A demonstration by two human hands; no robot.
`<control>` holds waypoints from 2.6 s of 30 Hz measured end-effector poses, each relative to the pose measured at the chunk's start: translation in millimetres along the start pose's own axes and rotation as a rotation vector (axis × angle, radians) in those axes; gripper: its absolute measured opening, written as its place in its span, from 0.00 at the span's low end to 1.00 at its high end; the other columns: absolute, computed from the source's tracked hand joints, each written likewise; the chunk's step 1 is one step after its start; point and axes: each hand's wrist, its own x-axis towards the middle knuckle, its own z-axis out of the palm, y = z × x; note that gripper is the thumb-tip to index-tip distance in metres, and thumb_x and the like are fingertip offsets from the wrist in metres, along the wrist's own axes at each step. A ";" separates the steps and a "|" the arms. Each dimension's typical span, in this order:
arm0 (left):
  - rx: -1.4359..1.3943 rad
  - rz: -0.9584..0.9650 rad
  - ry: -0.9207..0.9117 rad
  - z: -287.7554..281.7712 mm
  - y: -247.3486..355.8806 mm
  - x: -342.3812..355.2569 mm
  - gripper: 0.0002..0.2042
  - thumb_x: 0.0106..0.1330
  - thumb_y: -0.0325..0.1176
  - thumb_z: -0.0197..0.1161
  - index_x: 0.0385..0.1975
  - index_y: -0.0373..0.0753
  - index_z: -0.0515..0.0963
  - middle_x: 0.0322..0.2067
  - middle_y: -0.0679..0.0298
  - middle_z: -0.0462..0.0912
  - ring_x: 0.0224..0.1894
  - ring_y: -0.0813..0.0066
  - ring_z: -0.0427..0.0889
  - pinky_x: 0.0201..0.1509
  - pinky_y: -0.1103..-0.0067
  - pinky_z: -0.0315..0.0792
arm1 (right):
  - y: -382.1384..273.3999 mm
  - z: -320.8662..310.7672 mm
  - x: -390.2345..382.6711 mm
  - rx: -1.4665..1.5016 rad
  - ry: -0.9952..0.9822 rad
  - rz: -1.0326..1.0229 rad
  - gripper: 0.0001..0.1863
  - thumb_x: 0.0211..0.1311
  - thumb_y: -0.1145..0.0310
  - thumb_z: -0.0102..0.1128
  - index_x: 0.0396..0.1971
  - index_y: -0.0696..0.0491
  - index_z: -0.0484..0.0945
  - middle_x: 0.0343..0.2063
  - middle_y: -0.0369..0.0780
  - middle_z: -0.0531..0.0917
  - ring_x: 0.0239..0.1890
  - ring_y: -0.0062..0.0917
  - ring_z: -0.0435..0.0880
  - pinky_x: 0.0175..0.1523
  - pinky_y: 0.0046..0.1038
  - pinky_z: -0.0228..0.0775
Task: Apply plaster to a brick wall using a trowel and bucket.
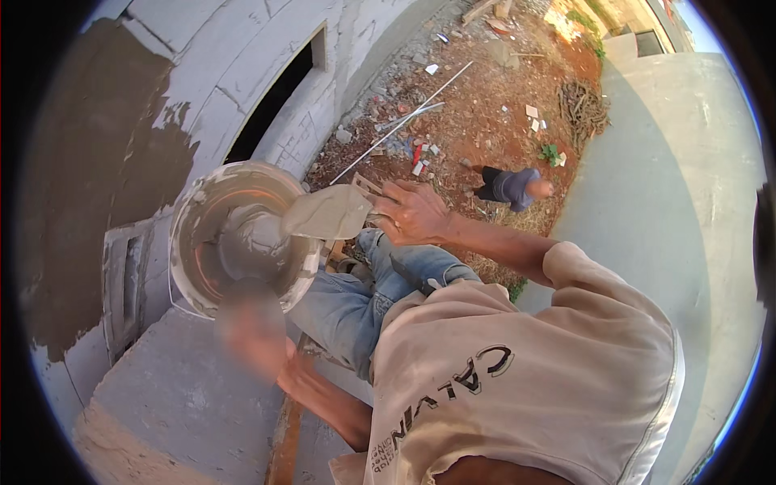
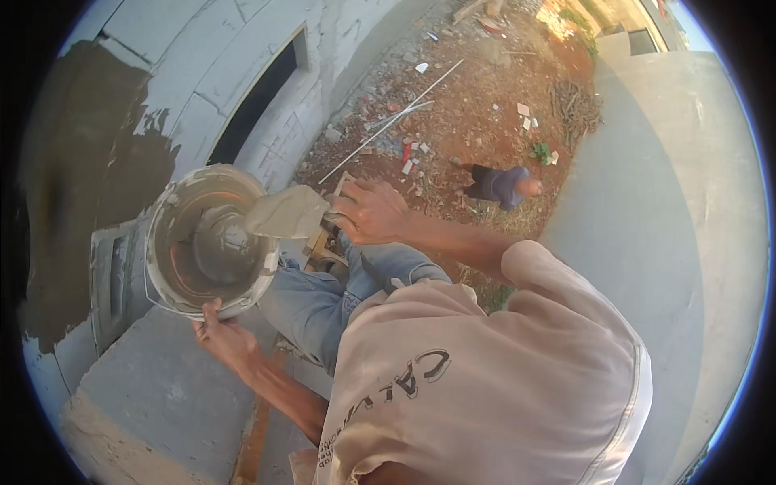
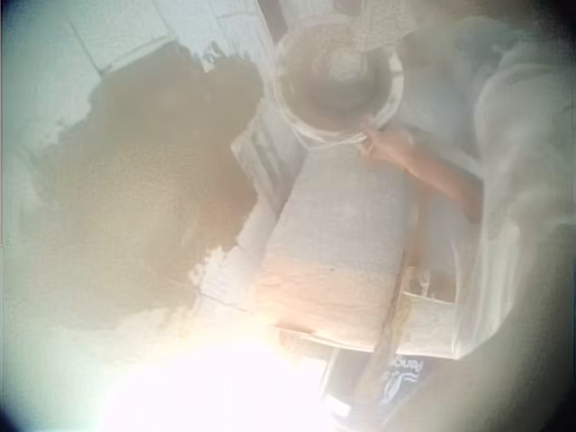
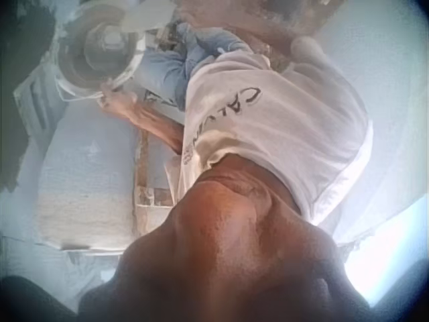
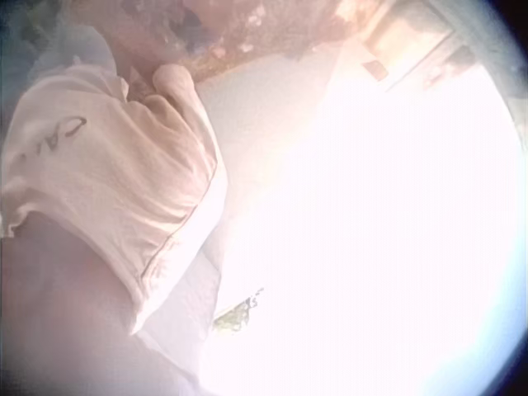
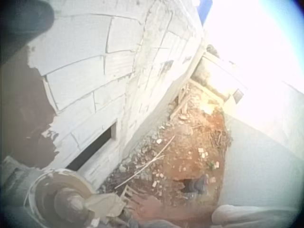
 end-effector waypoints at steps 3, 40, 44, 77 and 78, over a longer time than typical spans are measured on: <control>0.062 0.000 -0.048 -10.5 -4.4 10.3 0.08 0.58 0.25 0.68 0.36 0.32 0.81 0.38 0.61 0.83 0.38 0.72 0.81 0.42 0.75 0.74 | -6.0 6.8 -22.5 -0.009 0.059 0.134 0.19 0.52 0.62 0.70 0.46 0.48 0.82 0.32 0.40 0.76 0.33 0.38 0.84 0.30 0.42 0.78; 0.001 0.029 -0.012 -58.0 -51.6 64.3 0.11 0.67 0.32 0.65 0.38 0.28 0.81 0.41 0.54 0.81 0.43 0.62 0.82 0.51 0.70 0.76 | -21.9 16.2 -52.7 0.017 0.292 0.464 0.21 0.55 0.59 0.71 0.47 0.52 0.82 0.35 0.43 0.80 0.39 0.41 0.85 0.40 0.44 0.77; 0.007 -0.044 0.116 -68.3 -38.3 54.4 0.12 0.66 0.31 0.65 0.41 0.28 0.79 0.44 0.54 0.80 0.46 0.61 0.81 0.51 0.69 0.75 | -27.9 25.2 -38.0 0.071 0.370 0.384 0.18 0.53 0.64 0.73 0.44 0.53 0.83 0.33 0.42 0.82 0.33 0.41 0.85 0.35 0.41 0.79; -0.228 0.042 0.250 -113.5 -10.7 -11.5 0.13 0.61 0.17 0.58 0.45 0.29 0.80 0.45 0.58 0.84 0.45 0.70 0.83 0.52 0.72 0.80 | 82.7 -10.4 430.3 0.410 0.482 -0.052 0.15 0.74 0.61 0.58 0.34 0.59 0.81 0.22 0.50 0.81 0.27 0.47 0.82 0.37 0.40 0.72; -0.201 0.021 0.255 -114.9 -10.0 -13.5 0.13 0.61 0.19 0.58 0.46 0.30 0.79 0.46 0.59 0.83 0.46 0.69 0.83 0.53 0.71 0.80 | 80.0 5.0 423.5 0.411 0.484 -0.052 0.15 0.74 0.61 0.58 0.34 0.59 0.81 0.22 0.50 0.81 0.27 0.47 0.82 0.37 0.40 0.72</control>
